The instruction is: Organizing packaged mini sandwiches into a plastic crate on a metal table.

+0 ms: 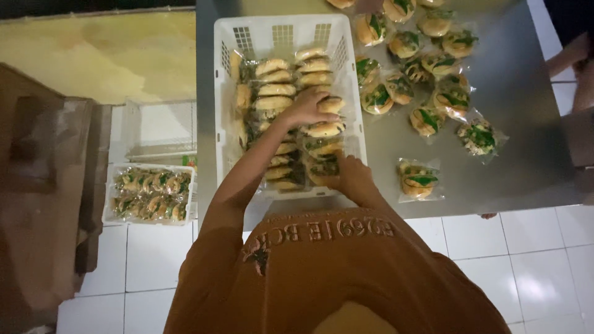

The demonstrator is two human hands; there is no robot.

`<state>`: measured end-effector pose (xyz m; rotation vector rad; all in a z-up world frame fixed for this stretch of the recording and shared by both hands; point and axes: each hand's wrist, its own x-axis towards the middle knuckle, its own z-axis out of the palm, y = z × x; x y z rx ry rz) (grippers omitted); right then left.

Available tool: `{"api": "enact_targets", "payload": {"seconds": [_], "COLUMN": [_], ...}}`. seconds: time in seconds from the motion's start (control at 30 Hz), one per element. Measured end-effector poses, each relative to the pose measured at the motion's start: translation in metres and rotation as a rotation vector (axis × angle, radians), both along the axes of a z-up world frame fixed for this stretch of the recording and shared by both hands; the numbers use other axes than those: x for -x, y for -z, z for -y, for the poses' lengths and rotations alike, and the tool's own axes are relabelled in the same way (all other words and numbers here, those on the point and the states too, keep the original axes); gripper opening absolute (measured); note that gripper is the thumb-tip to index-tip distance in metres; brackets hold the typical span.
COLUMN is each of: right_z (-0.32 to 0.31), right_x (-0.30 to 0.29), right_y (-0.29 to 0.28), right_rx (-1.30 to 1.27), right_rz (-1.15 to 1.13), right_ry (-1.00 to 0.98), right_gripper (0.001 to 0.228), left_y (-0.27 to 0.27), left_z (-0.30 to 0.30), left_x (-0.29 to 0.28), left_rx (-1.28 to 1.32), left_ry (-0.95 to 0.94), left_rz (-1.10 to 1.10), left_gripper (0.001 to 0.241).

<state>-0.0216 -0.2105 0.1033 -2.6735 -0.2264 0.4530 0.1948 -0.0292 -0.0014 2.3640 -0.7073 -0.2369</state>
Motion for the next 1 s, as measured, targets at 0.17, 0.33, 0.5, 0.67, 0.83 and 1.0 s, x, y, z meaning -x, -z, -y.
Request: {"api": "enact_targets", "payload": {"seconds": [0.17,0.33,0.5,0.67,0.83,1.0], "right_z": [0.001,0.017,0.028,0.036,0.033,0.034], "right_x": [0.003,0.000,-0.004,-0.002,0.004,0.000], "right_y": [0.004,0.003,0.007,0.002,-0.007,-0.043], "right_rx": [0.043,-0.105,0.036,-0.069,-0.124,-0.174], "right_rz": [0.066,0.180,0.073,0.068,0.090,-0.048], "right_ry": [-0.011,0.006,-0.076,-0.068,-0.066,-0.074], "right_gripper": [0.088,0.082,0.074,0.054,0.042,0.033], "left_y": [0.005,-0.014,-0.034,-0.019,-0.020,-0.014], "left_z": [-0.007,-0.007,-0.009,-0.014,-0.008,-0.009], "left_x": [-0.003,0.001,0.008,0.004,0.012,0.008], "left_rx": [0.020,0.056,-0.003,0.008,0.034,0.073], "left_ry": [0.056,0.130,0.079,0.148,0.174,0.166], "left_rz": [-0.005,-0.049,-0.241,-0.181,-0.045,-0.061], "left_gripper": [0.116,0.107,0.101,0.096,0.093,0.094]}}
